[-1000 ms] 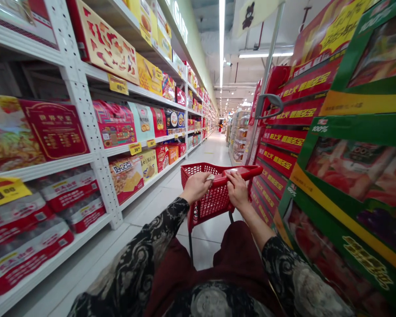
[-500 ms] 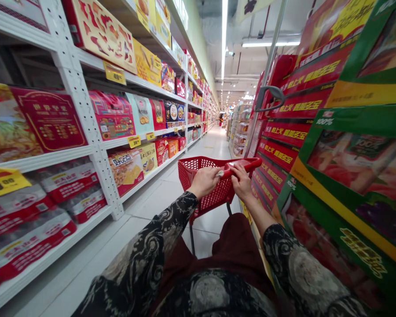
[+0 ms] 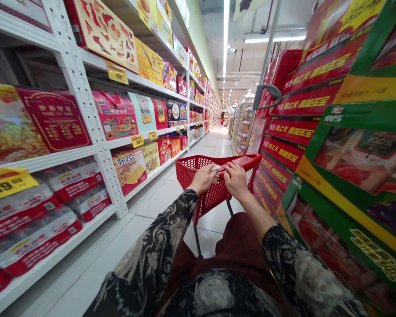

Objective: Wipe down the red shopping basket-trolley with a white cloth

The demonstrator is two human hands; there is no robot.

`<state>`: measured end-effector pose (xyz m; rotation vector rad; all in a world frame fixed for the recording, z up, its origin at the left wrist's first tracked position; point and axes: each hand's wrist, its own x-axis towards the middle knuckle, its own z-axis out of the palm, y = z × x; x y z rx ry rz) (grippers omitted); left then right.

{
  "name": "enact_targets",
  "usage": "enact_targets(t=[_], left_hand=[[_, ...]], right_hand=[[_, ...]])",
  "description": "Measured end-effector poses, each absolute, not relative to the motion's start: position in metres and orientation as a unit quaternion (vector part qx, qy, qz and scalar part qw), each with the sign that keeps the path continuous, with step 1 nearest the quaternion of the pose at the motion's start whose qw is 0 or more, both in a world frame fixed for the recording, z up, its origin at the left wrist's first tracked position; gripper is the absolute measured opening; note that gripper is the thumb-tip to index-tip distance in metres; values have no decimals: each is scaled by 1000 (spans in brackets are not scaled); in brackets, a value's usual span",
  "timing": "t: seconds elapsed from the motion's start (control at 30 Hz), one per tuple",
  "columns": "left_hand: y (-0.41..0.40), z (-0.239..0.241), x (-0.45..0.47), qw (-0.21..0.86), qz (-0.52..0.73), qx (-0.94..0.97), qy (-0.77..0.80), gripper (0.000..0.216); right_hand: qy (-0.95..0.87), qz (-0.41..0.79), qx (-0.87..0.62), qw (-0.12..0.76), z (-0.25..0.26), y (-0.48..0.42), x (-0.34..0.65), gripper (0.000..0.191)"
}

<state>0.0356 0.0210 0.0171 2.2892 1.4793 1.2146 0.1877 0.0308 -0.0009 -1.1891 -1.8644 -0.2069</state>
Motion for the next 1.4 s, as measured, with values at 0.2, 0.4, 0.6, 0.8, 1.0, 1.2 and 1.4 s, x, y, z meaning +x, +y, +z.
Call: enact_targets(t=[0.2,0.4,0.6,0.8,1.0,1.2,1.4], left_hand=[[7,16,54,38,416,785,457,23],[-7,15,71,-27,398,802,444,24],[-8,10,88,-68,392,805,441,26],[7,2,79,-23,415,789,453,29],[22,-8,63,22,405,749,524,29],[26,-9,62,22,406,760,507,28],[32,-15,47,45,400,742,536,27]], right_hand=[[-734,-62,-480,476,-13,31,209,39],[-715,-60,-425,551,-23,27,229,34],[-712,-68,-406,569,-23,34,245,35],[-726,-83,-435,526,-5,20,234,34],[-762,-74,-477,432,-2,2,210,28],[-761,-82,-477,432,-2,10,210,26],[-768,-50,-452,451,2,20,218,25]])
